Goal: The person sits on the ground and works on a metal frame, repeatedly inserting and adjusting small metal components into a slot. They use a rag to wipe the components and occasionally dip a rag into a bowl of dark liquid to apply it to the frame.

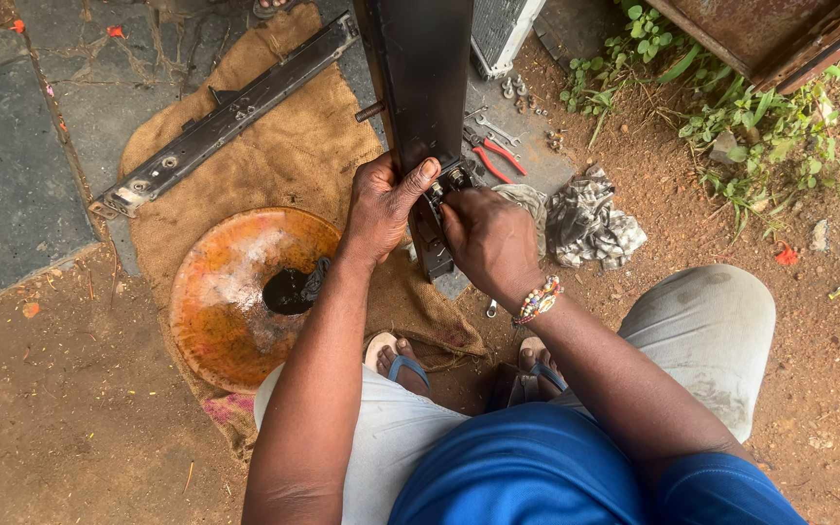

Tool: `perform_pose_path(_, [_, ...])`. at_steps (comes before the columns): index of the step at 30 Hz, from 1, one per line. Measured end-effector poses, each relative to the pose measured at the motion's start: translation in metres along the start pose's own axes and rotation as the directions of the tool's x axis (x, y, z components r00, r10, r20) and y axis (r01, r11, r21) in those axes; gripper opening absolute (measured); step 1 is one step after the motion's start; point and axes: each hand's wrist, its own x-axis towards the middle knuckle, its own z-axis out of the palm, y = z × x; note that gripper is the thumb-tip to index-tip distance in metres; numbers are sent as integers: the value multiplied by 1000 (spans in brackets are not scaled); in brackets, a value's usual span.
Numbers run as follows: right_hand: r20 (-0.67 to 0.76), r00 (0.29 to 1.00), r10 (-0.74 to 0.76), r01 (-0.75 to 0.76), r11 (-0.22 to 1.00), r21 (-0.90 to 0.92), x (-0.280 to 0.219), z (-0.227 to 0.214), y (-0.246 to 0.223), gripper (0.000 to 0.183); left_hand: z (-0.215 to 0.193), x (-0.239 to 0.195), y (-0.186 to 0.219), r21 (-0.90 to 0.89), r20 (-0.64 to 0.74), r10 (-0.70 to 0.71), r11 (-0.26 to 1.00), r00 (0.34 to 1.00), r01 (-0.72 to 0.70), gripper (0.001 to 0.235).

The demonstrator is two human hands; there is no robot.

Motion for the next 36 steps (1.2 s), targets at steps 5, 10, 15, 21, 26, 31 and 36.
perform_pose_path(5, [9,999,-31,30,999,15,-1,1,5,15,-1,-2,0,30,3,14,999,1000,-14,44])
perform_pose_path(10, [122,982,-143,155,983,-94,6,-6,10,19,-2,-1,0,-10,-6,24,1000,1000,-24,43])
perform_pose_path(15, [74,986,-151,156,986,-64,1,-4,6,22,-3,0,-2,-11,-30,23,1000,999,-23,41])
perform_pose_path(21, [90,993,-70,68,998,15,-4,1,12,18,-5,-1,-8,-44,-4,44,998,999,-44,38])
perform_pose_path(26, [44,997,-59,61,997,-56,-4,2,12,16,-3,1,-3,16,-26,11,1000,1000,-11,37])
perform_pose_path(31, [-75,996,-57,52,996,-71,-10,1,12,21,-3,-3,-4,-34,13,44,998,999,-44,38])
perform_pose_path(36, [-85,990,-112,101,987,-127,-10,1,11,30,1,-4,0,10,27,30,999,999,-30,40])
